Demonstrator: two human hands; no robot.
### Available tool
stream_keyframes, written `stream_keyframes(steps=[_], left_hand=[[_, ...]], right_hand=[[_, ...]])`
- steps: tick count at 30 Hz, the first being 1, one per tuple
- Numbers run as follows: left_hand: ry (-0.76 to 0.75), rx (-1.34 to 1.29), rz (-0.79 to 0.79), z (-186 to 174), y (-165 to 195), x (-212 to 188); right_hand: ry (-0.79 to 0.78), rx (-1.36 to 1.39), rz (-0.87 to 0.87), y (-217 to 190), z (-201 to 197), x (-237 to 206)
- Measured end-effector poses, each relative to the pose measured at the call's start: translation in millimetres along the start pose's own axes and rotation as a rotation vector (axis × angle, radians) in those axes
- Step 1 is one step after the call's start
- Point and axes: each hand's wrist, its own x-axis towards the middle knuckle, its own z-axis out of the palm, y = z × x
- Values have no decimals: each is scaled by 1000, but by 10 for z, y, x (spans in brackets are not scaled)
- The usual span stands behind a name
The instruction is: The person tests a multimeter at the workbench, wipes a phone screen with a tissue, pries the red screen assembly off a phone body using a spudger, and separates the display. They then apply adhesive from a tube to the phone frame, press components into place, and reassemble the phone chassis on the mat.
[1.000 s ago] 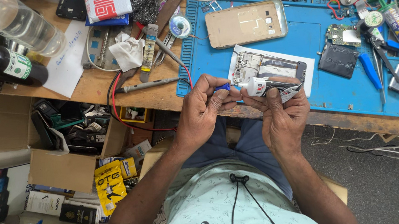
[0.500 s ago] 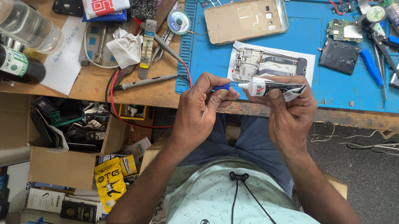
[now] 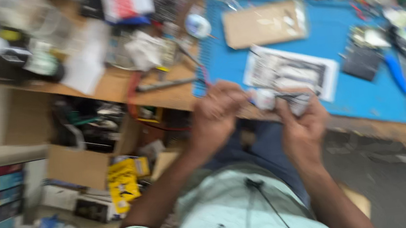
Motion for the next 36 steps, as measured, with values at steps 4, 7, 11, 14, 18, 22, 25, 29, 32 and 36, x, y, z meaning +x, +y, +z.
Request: stream_keyframes(steps=[4,7,11,14,18,22,25,29,32,36], left_hand=[[-30,44,200,-79,-21,-25],[-120,1,153,-177,47,22],[95,235,214,-832,0,85],[379,617,148,-1640,-298,114],[512,764,-71,-2196,-815,235],[458,901,13,-2107,-846,428],[485,1047,220,-1802,-553,489],[165,283,-7,-878,-284,469],[-162,239,50,-284,-274,657],[-216,307,17,25,-280,989]], right_hand=[[27,297,95,-59,258,59],[-142,85,13,-56,321,141],[-169,-189,-107,-161,0,195],[-49,-347,-220,-324,-379,426],[-168,-857,-349,-457,-572,823],[-293,-1055,-396,-519,-501,986],[-352,-1156,-500,-585,-524,975],[-250,-1078,-320,-568,-607,875],[-168,-1004,-337,-503,-651,752],[-38,-932,-367,-473,-747,501]])
